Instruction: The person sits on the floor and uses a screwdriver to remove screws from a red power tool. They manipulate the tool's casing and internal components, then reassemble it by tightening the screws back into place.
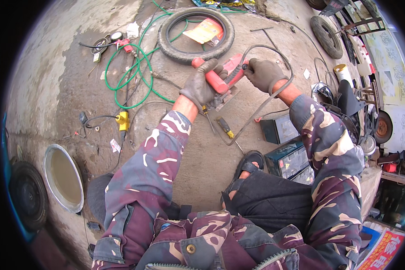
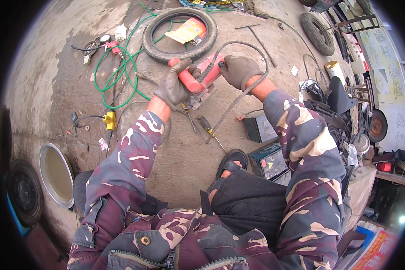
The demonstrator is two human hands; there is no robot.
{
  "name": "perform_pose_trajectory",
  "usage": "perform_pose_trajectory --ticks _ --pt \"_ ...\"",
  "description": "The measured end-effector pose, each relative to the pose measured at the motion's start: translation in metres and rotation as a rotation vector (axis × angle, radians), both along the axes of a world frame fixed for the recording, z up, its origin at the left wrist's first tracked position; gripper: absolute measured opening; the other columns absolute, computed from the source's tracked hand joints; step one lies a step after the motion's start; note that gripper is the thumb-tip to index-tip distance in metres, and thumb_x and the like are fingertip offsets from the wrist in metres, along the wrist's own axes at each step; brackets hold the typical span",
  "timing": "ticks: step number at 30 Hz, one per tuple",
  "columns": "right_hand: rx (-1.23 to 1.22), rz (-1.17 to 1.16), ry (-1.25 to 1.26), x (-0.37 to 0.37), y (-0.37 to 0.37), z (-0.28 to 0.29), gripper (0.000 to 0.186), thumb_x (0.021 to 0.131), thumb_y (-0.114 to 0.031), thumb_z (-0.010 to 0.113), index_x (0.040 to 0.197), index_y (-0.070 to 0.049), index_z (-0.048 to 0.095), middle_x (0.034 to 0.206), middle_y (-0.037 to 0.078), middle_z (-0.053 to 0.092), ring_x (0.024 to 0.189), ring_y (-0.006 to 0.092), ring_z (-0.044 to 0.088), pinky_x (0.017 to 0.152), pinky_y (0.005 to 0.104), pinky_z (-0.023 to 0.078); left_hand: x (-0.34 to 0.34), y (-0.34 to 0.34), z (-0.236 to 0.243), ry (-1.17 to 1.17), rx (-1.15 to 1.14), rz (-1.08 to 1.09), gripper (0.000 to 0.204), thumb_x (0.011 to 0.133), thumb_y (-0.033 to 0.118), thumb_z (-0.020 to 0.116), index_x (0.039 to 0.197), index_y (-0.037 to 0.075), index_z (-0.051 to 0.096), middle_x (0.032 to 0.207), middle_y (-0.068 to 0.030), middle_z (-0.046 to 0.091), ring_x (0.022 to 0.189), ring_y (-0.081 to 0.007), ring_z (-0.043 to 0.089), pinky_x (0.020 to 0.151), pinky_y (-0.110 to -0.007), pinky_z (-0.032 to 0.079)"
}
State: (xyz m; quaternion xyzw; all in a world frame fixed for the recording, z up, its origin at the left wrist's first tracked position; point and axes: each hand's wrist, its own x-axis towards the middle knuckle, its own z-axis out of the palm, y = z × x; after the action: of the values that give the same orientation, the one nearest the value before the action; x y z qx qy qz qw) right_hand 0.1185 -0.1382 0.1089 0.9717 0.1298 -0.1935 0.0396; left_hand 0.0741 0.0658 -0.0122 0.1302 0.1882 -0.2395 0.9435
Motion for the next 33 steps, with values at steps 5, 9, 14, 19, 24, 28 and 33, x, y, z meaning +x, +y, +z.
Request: perform_pose_trajectory --ticks 5,9,14,19,24,28,33 --pt "-0.183 0.197 -0.008 0.003 0.007 0.011 0.032 0.101 -0.034 0.060 0.110 -0.008 0.077 0.104 0.018 0.078 0.100 0.0365 0.076 0.086 0.0493 0.059 0.001 0.000 0.007 0.007 0.058 -0.006 0.032 0.097 0.021 0.076 0.122 0.007 0.062 0.114 -0.0110 0.061 0.102 -0.0254 0.065 0.096 -0.049 0.060" --pt "-0.316 0.318 0.018 0.009 0.012 0.015 0.026 0.098 -0.025 0.062 0.107 -0.008 0.079 0.103 0.017 0.079 0.099 0.0347 0.077 0.083 0.0479 0.061 -0.002 0.000 0.016 0.029 0.065 -0.026 0.019 0.100 0.018 0.072 0.114 0.009 0.062 0.106 -0.0088 0.060 0.095 -0.0229 0.064 0.090 -0.043 0.061" --pt "-0.380 0.394 0.046 0.007 0.013 0.011 0.023 0.095 -0.017 0.062 0.106 -0.009 0.080 0.102 0.016 0.080 0.099 0.0349 0.078 0.083 0.0475 0.061 -0.002 -0.001 0.018 0.049 0.034 -0.053 0.015 0.101 0.016 0.069 0.111 0.008 0.062 0.101 -0.0064 0.060 0.091 -0.0207 0.064 0.087 -0.041 0.061" --pt "-0.268 0.210 0.093 0.006 0.006 0.002 0.029 0.100 -0.025 0.057 0.109 -0.007 0.078 0.105 0.019 0.079 0.101 0.0381 0.076 0.087 0.0501 0.060 -0.003 0.001 0.019 0.031 0.019 -0.075 0.013 0.102 0.016 0.068 0.108 0.007 0.061 0.097 -0.0048 0.060 0.089 -0.0199 0.064 0.086 -0.040 0.061" --pt "0.011 0.032 0.094 0.008 -0.004 -0.015 0.042 0.105 -0.035 0.050 0.114 -0.003 0.075 0.109 0.024 0.076 0.105 0.0443 0.073 0.095 0.0533 0.056 -0.005 0.002 0.013 0.024 -0.015 -0.034 0.012 0.103 0.015 0.068 0.109 0.007 0.061 0.097 -0.0049 0.061 0.090 -0.0201 0.064 0.088 -0.038 0.060" --pt "0.117 -0.063 0.039 0.006 -0.008 -0.028 0.044 0.106 -0.038 0.049 0.119 -0.003 0.073 0.113 0.026 0.075 0.107 0.0444 0.072 0.097 0.0543 0.055 0.000 0.001 0.004 -0.032 -0.008 -0.001 0.020 0.101 0.022 0.071 0.112 0.008 0.062 0.104 -0.0066 0.062 0.095 -0.0228 0.065 0.091 -0.045 0.060" --pt "0.125 -0.071 -0.005 -0.003 -0.008 -0.027 0.045 0.106 -0.042 0.050 0.121 -0.005 0.072 0.107 0.025 0.076 0.102 0.0443 0.073 0.093 0.0542 0.056 0.000 0.004 0.003 -0.040 -0.033 0.026 0.021 0.100 0.022 0.073 0.112 0.009 0.062 0.107 -0.0080 0.061 0.098 -0.0239 0.064 0.093 -0.046 0.059"
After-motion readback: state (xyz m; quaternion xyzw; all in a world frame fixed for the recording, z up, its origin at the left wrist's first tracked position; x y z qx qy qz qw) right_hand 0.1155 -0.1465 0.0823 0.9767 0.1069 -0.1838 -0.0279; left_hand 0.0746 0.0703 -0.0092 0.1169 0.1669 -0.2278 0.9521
